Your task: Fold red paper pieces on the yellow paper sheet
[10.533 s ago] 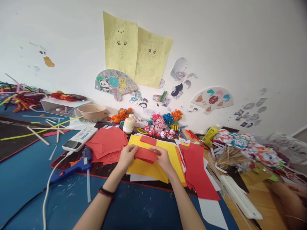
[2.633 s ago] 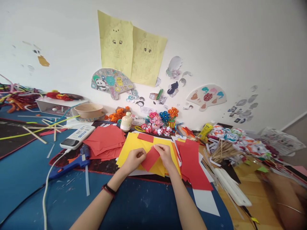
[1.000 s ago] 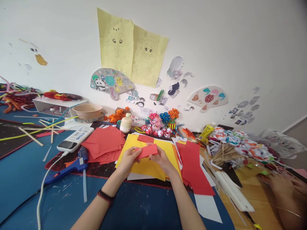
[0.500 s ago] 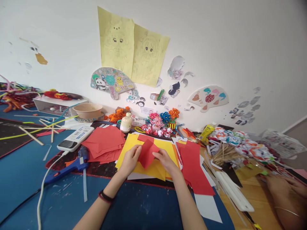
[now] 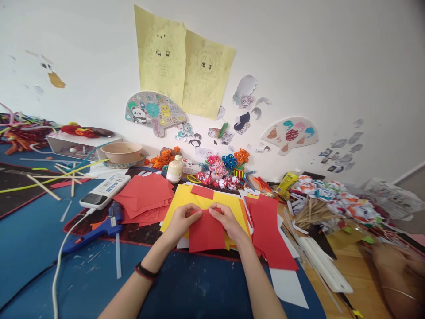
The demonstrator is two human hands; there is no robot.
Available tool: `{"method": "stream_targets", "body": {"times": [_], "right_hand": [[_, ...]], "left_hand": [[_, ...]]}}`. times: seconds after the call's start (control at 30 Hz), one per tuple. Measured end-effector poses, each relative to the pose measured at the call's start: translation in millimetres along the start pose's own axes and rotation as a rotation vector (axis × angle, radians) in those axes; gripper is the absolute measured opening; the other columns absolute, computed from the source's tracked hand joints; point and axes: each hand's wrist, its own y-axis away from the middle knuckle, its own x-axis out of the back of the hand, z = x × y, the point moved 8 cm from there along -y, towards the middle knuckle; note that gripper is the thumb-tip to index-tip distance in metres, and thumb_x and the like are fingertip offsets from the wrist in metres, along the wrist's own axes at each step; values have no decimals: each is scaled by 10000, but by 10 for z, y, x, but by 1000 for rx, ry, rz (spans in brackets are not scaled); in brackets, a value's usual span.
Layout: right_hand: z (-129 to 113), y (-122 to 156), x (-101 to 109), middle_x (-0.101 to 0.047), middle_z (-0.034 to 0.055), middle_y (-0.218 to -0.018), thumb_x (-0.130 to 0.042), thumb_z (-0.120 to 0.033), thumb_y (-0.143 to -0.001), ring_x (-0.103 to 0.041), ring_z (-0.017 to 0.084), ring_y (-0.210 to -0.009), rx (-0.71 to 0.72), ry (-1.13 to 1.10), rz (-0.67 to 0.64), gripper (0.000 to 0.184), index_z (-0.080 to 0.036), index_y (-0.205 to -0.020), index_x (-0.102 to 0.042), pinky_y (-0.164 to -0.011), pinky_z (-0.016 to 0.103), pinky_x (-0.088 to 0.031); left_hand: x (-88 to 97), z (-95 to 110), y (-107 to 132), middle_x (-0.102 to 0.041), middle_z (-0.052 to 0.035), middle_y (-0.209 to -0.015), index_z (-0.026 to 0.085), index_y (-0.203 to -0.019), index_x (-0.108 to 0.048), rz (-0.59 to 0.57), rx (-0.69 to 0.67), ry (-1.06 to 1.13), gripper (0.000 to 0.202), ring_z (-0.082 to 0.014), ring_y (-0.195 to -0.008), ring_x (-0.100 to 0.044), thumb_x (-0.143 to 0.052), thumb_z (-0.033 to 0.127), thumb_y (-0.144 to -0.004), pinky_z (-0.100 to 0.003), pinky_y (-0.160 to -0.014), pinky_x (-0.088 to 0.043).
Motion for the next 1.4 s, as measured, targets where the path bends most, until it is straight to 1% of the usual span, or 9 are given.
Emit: {"method": "stream_targets", "body": {"times": [0.13, 0.4, 0.57, 0.77, 1.1, 1.2, 1.27, 1.33, 1.4], "right_hand": [[-103, 0, -108, -610, 0, -742, -673, -431, -773, -545, 155, -702, 39, 44, -86, 259, -173, -761, -662, -634, 238, -404], [-130, 10, -210, -616, 3, -738, -661, -443, -778, -534, 158, -700, 33, 57, -156, 276, -169, -760, -679, -631, 241, -386], [-135, 2, -206, -618, -2, -740, -667, -409, -780, -539, 155, -704, 63, 56, -141, 235, -176, -749, -680, -642, 242, -393], [-111, 12, -219, -626, 4, -752, -669, -389, -781, -556, 156, -678, 24, -86, -84, 205, -185, -765, -675, -611, 238, -418], [-95, -1, -210, -647, 17, -764, -689, -386, -765, -578, 167, -686, 52, -137, -9, 203, -184, -758, -681, -633, 249, -446], [-124, -2, -205, -654, 22, -791, -656, -391, -797, -589, 179, -727, 74, -72, -10, 205, -186, -789, -674, -663, 260, -452], [-175, -3, -169, -662, 28, -822, -630, -380, -822, -596, 189, -781, 132, 61, 10, 200, -186, -803, -674, -710, 271, -449], [-216, -7, -104, -670, 35, -836, -612, -375, -836, -598, 198, -815, 196, 212, 57, 206, -182, -800, -675, -752, 283, -441], [-197, -23, -27, -677, 42, -834, -607, -390, -837, -604, 205, -822, 217, 284, 101, 227, -177, -796, -673, -765, 293, -438]], "left_hand": [[33, 5, -2, -686, -50, -795, 149, -768, -656, 33, -16, -99, 265, -185, -752, -603, -600, 408, -778, -255, -654, -444], [-9, 56, 11, -696, -43, -825, 160, -778, -662, -4, -49, -218, 247, -198, -802, -609, -548, 378, -801, -271, -721, -450], [-22, 107, 11, -688, -25, -806, 167, -775, -653, -1, -113, -256, 220, -183, -782, -603, -533, 344, -825, -257, -713, -434], [-2, 194, 36, -681, -38, -830, 162, -803, -650, 57, -180, -212, 224, -182, -796, -601, -524, 343, -844, -261, -737, -440], [21, 233, 58, -673, -34, -837, 162, -829, -640, 123, -203, -176, 236, -170, -802, -603, -533, 370, -860, -254, -758, -449], [35, 212, 48, -685, -40, -843, 161, -832, -649, 142, -200, -174, 256, -179, -804, -609, -533, 388, -852, -262, -759, -452], [43, 156, 30, -690, -42, -855, 164, -837, -654, 146, -182, -194, 266, -184, -805, -608, -538, 404, -841, -264, -751, -450], [82, 52, 1, -679, -32, -811, 165, -815, -643, 176, -137, -247, 281, -177, -752, -593, -554, 432, -820, -253, -687, -438], [161, -74, -27, -614, -2, -669, 163, -727, -603, 242, -80, -326, 315, -149, -626, -535, -568, 467, -797, -233, -571, -382]]}}
